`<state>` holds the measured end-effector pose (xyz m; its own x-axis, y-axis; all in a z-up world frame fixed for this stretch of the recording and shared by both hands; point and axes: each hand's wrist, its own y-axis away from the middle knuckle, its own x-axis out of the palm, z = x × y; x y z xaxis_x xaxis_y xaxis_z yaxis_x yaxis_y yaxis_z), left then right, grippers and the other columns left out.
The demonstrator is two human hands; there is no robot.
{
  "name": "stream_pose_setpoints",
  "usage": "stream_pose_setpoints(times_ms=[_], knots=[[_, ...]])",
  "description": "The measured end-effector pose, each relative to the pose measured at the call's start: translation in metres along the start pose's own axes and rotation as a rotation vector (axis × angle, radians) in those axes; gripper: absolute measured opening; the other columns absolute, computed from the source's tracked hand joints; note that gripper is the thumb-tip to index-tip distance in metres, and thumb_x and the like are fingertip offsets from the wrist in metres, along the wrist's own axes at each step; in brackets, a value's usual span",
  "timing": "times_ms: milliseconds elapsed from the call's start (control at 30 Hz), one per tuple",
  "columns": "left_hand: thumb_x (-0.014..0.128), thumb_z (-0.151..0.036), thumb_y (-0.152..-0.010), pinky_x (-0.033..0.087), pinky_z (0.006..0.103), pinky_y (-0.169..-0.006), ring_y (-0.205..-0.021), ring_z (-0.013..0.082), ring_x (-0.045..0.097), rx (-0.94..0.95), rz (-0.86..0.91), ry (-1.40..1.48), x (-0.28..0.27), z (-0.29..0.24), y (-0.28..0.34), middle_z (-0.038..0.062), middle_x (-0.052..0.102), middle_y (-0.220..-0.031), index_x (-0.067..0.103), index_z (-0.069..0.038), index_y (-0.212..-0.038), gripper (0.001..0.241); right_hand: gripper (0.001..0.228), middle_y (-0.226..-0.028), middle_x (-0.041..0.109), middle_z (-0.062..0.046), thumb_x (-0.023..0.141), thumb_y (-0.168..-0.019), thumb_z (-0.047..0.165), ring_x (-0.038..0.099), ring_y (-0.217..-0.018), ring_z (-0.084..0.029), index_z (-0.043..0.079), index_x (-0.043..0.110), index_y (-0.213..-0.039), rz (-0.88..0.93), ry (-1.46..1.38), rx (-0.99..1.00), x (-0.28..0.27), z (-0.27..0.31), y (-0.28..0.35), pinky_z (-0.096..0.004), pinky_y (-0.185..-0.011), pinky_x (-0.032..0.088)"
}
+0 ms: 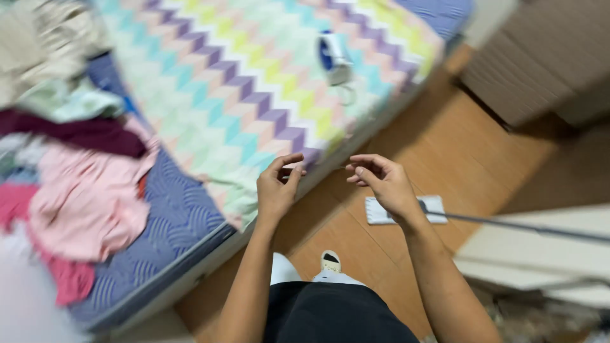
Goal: The person irons a blue polo shirt and a pink t-shirt on a bed, then folds each item neatly. After folding, the person places the clothes into a wooden closet shelf.
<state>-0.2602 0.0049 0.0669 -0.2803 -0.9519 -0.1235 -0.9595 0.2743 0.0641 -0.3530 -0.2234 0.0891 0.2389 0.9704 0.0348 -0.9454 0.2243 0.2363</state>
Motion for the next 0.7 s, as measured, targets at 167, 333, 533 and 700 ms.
stream_pose_setpoints(times_ms=[167, 333, 533, 700], knots=[[0.064, -0.004, -0.094, 0.058, 0.0249, -0.07, -0.088, 0.0123, 0.076, -0.058, -0.285, -0.027, -0.084, 0.008, 0.004, 0.005, 0.077, -0.111, 0.072, -0.003, -0.119, 0.027, 0.031, -0.111, 0.077, -0.011, 0.063, -0.098, 0.012, 0.073, -0.091, -0.015, 0.0, 0.068, -0.127, 0.264, 0.05, 0.067, 0.084, -0.01, -0.056, -0.028, -0.08, 0.058], [0.065, -0.002, -0.094, 0.056, 0.0246, -0.07, -0.089, 0.0139, 0.075, -0.101, -0.489, 0.1, -0.189, 0.076, -0.003, 0.008, 0.076, -0.109, 0.072, 0.0, -0.12, 0.026, 0.033, -0.111, 0.077, -0.01, 0.064, -0.098, 0.013, 0.074, -0.091, -0.015, 0.001, 0.066, -0.128, 0.446, 0.142, 0.12, 0.18, -0.04, -0.101, -0.028, -0.077, 0.058], [0.069, -0.005, -0.088, 0.057, 0.0276, -0.077, -0.092, 0.0173, 0.074, -0.167, -0.719, -0.046, -0.341, 0.188, -0.005, 0.012, 0.074, -0.114, 0.07, 0.001, -0.12, 0.033, 0.036, -0.114, 0.077, -0.01, 0.064, -0.097, 0.012, 0.076, -0.092, -0.016, 0.001, 0.064, -0.131, 0.58, 0.198, 0.154, 0.317, -0.048, -0.134, -0.029, -0.077, 0.059], [0.079, -0.017, -0.077, 0.053, 0.0413, -0.1, -0.114, 0.0311, 0.066, -0.469, -0.929, -0.393, -0.441, 0.286, 0.013, 0.02, 0.069, -0.124, 0.072, -0.007, -0.124, 0.048, 0.042, -0.125, 0.072, -0.009, 0.063, -0.095, 0.01, 0.075, -0.093, -0.017, 0.002, 0.059, -0.136, 0.638, 0.248, 0.157, 0.416, -0.036, -0.138, -0.029, -0.08, 0.059]])
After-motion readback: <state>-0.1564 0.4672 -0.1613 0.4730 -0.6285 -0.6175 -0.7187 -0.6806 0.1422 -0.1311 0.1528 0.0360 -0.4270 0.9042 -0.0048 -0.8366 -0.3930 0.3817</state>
